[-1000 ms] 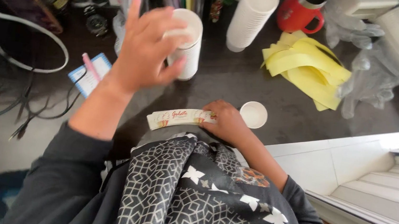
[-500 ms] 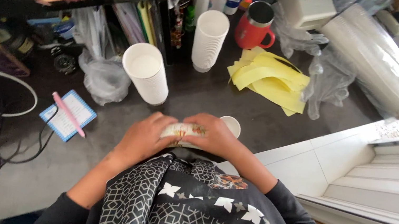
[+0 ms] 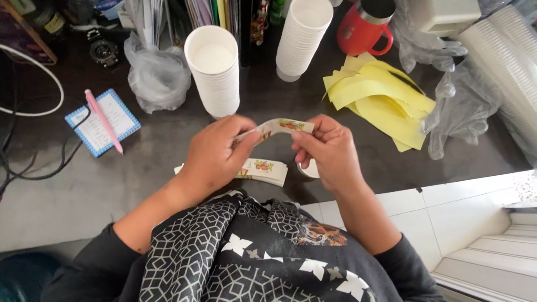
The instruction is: Applying branding adhesive wraps to paper gelato cups.
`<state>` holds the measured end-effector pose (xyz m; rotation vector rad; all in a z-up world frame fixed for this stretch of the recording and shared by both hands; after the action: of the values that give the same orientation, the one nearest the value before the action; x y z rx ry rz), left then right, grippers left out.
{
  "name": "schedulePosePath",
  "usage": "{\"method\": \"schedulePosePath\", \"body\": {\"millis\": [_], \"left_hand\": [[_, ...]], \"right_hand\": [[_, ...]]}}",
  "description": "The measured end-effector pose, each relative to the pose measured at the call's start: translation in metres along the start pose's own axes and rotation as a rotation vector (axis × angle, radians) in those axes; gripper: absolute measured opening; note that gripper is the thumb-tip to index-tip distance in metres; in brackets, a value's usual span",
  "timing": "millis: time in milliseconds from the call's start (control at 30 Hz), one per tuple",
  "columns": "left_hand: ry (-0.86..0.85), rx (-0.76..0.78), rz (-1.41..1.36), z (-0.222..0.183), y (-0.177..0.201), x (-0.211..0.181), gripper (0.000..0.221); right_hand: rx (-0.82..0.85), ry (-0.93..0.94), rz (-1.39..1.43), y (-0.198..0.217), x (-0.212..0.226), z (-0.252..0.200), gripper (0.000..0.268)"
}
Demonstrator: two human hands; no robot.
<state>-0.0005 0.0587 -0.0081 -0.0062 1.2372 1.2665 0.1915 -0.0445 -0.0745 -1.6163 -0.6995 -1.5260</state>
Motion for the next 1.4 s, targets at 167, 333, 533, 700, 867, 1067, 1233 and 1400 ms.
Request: {"method": "schedulePosePath", "body": {"millis": [167, 333, 533, 700, 867, 1067, 1233, 1400], "left_hand": [[0.091, 0.141, -0.132, 0.004, -0.003, -0.037, 0.026], [0.119, 0.115, -0.275, 0.002, -0.014, -0.045, 0.022], [0.153, 0.053, -0.473, 0.002, -0.013, -0.059, 0.022], [0.165, 0.080, -0.532, 0.002, -0.022, -0.064, 0.017], [0.164, 0.076, -0.543, 0.003, -0.025, -0.066, 0.010], [0.122, 0.036, -0.532, 0.005, -0.025, -0.071, 0.014], [0.138, 0.028, -0.547, 0.006, -0.026, -0.072, 0.018], [0.090, 0.046, -0.520, 0.009, -0.024, -0.077, 0.022]], "right_hand": [[0.063, 0.086, -0.017, -0.027, 0.030, -0.014, 0.017], [0.061, 0.127, 0.017, -0.026, 0.041, -0.021, 0.022], [0.168, 0.063, 0.201, -0.020, 0.036, -0.031, 0.014], [0.164, -0.030, 0.358, -0.007, 0.021, -0.033, 0.018], [0.173, -0.021, 0.350, -0.001, 0.017, -0.035, 0.014], [0.209, -0.020, 0.397, 0.005, 0.007, -0.036, 0.013], [0.218, 0.004, 0.364, 0.006, 0.007, -0.034, 0.012], [0.195, 0.050, 0.273, 0.009, 0.011, -0.032, 0.011]]}}
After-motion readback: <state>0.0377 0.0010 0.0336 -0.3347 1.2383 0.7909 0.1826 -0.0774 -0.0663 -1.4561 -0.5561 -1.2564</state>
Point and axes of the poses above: each hand's wrist, its own z-axis towards the middle knuckle, its own y-axis out of the back of the hand, x = y × z, the point moved 8 cm from there along z, towards the middle knuckle, and after that the axes turned 5 degrees about -z, right-handed, at the moved point
